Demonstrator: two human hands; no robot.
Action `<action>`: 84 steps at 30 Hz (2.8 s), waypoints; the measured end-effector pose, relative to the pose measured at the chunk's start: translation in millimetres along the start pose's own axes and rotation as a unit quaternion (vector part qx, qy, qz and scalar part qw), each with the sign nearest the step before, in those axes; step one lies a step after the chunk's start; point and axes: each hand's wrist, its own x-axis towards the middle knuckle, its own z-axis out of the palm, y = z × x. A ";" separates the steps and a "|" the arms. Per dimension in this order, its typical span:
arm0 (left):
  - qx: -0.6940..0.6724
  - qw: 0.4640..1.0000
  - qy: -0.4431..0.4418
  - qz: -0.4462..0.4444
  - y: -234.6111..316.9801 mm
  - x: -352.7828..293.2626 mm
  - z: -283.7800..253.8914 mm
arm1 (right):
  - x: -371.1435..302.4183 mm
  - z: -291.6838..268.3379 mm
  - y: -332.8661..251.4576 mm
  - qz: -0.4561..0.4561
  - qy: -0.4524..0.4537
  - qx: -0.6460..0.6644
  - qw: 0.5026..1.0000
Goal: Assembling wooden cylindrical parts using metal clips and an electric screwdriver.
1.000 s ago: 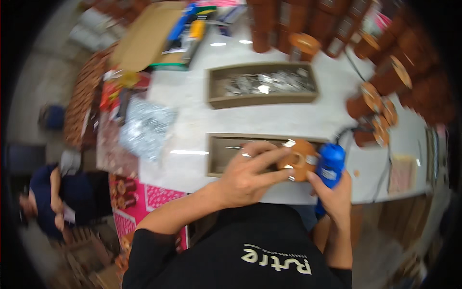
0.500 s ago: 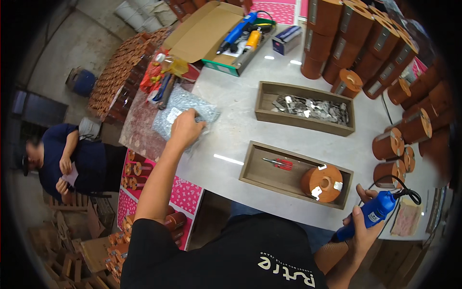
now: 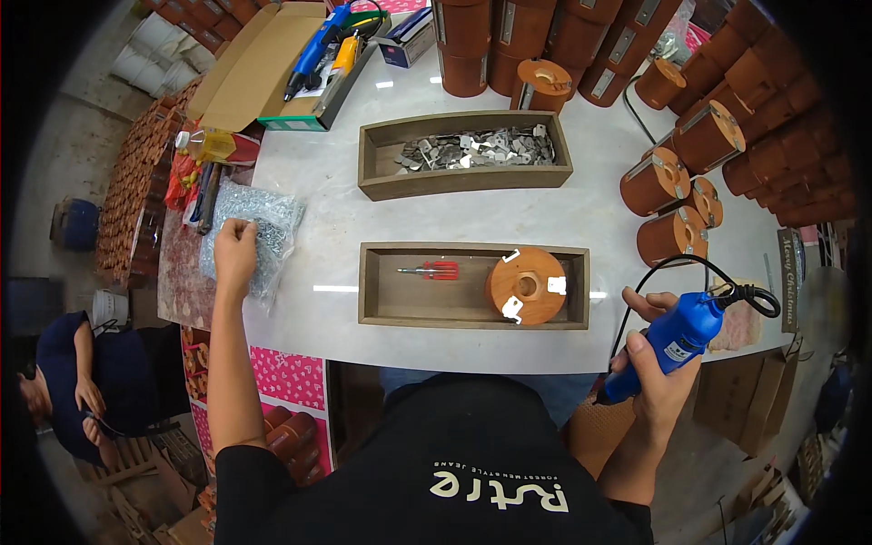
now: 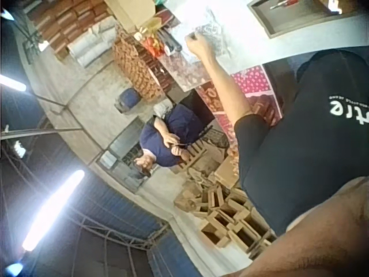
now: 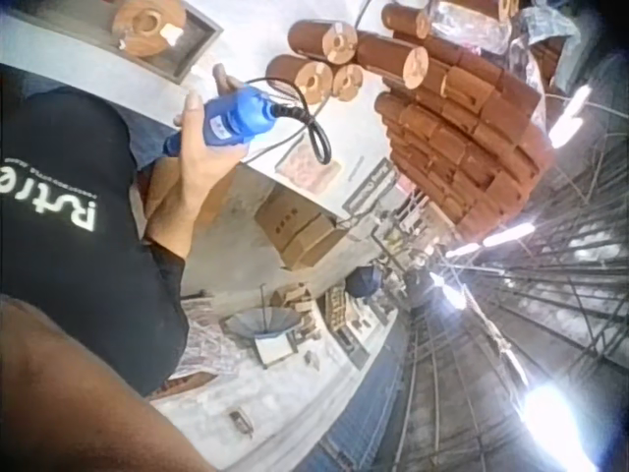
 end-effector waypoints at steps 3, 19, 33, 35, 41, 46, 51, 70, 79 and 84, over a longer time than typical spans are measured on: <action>-0.276 0.949 -0.057 -0.144 -2.7 0.2 -13.4 | 1.2 -2.2 3.2 -0.002 0.010 0.003 1.000; -0.568 0.757 -0.097 -0.308 -18.5 15.0 -30.0 | 1.2 4.7 2.2 0.010 0.013 -0.036 0.999; -0.281 0.938 -0.052 -0.198 3.1 -6.1 -27.9 | 7.7 4.9 0.2 0.024 0.013 -0.009 1.000; -0.488 0.839 -0.116 -0.212 14.1 -9.8 -34.5 | 7.1 2.0 2.1 0.013 0.024 0.006 1.000; -0.694 0.664 -0.225 -0.164 59.6 -53.6 -13.5 | 15.5 -4.2 0.4 -0.067 0.001 0.131 0.989; -0.730 0.609 -0.289 -0.111 56.7 -57.6 3.6 | 9.1 -12.2 -4.3 -0.083 0.001 0.204 0.975; -0.725 0.588 -0.344 -0.100 109.0 -87.6 21.1 | 9.8 -12.7 -8.4 -0.092 -0.008 0.212 0.973; -0.491 0.649 -0.540 -0.215 183.5 -216.2 62.8 | 14.2 29.5 -59.8 -0.231 -0.081 0.438 0.865; -0.529 0.627 -0.551 -0.154 199.9 -228.2 64.4 | 12.9 30.0 -52.8 -0.232 -0.068 0.431 0.869; -0.531 0.643 -0.535 -0.134 198.7 -230.9 62.0 | 13.3 27.9 -54.5 -0.235 -0.069 0.444 0.862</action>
